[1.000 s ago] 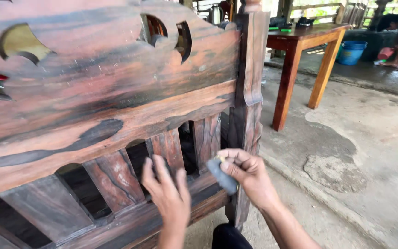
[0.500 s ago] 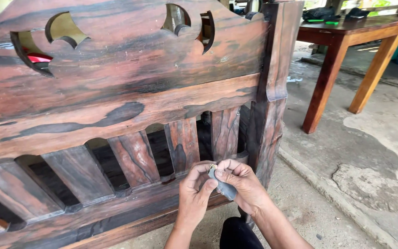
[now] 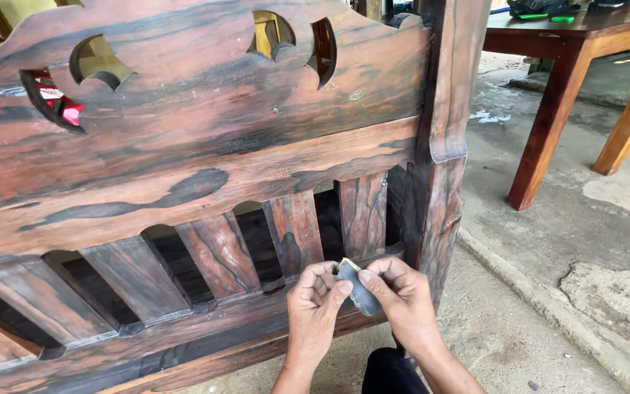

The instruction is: The person sands the surface of a dark wooden headboard using a sanding block. They work on the vertical slats, the horizontal frame, and the carved top section, moving the block back and forth to smooth the wood.

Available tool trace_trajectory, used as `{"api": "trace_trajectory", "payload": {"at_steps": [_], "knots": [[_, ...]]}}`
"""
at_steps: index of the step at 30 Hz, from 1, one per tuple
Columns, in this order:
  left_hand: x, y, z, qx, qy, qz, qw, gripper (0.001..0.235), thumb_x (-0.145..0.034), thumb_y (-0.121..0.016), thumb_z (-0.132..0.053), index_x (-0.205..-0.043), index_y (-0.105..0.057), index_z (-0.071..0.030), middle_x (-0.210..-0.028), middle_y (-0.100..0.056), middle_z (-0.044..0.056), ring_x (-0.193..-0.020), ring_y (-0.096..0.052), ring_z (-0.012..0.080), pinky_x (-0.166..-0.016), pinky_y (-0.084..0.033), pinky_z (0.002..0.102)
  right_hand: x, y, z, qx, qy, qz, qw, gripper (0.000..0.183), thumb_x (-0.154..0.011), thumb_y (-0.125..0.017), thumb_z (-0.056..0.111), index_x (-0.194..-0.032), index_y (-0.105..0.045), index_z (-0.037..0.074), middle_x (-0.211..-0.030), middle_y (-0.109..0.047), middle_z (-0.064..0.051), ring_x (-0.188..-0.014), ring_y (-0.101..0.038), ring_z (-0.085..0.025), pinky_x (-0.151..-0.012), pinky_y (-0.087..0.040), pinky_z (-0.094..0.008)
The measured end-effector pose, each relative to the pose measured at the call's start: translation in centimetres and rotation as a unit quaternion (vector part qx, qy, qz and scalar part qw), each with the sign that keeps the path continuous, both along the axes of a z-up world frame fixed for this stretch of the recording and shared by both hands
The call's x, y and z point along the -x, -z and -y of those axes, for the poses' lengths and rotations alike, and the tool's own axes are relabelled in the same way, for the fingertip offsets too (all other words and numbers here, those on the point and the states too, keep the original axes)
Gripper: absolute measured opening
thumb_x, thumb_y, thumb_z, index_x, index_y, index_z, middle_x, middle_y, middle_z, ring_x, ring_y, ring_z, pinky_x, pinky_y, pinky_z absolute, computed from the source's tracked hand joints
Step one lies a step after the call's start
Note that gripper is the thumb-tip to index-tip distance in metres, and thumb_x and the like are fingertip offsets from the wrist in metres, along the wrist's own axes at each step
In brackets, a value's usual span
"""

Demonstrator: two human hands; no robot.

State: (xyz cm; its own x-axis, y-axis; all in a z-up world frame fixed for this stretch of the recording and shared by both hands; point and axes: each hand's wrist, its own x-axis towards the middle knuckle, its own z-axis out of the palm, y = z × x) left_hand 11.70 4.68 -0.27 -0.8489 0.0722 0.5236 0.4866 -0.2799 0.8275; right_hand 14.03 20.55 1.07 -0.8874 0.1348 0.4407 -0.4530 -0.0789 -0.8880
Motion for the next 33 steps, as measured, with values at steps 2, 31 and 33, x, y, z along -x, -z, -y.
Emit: {"api": "trace_trajectory", "payload": {"at_steps": [2,31,33], "knots": [[1.0,1.2,-0.3,0.013,-0.031,0.001,0.999,0.027,-0.093,-0.082,-0.017,-0.110,-0.072,0.001,-0.075,-0.055,-0.003,-0.068,-0.047,0.0015,-0.060,-0.042,0.019,-0.1,0.2,-0.4,0.031,-0.003,0.001,1.000,0.010,-0.096,-0.069,0.006,-0.089,-0.070,-0.001,-0.074,-0.068,0.000,-0.065,-0.057,-0.003,-0.056,-0.047,-0.020],[0.9,-1.0,-0.2,-0.257,0.147,0.116,0.948,0.026,-0.087,-0.081,-0.026,-0.085,-0.061,-0.010,-0.081,-0.071,-0.002,-0.076,-0.065,0.0065,-0.073,-0.055,0.026,-0.7,0.4,2.3,0.222,-0.143,-0.036,0.964,0.020,-0.098,-0.060,-0.002,-0.117,-0.066,-0.003,-0.105,-0.075,-0.013,-0.094,-0.070,-0.017,-0.083,-0.056,-0.029],[1.4,-0.1,-0.6,-0.236,0.114,0.110,0.959,0.024,-0.089,-0.081,-0.023,-0.085,-0.063,-0.009,-0.083,-0.071,0.001,-0.075,-0.064,0.0085,-0.071,-0.054,0.027,-1.2,0.0,2.8,0.069,-0.006,-0.128,0.989,0.025,-0.093,-0.064,-0.002,-0.117,-0.065,-0.003,-0.112,-0.070,-0.014,-0.104,-0.068,-0.019,-0.090,-0.056,-0.030]]}}
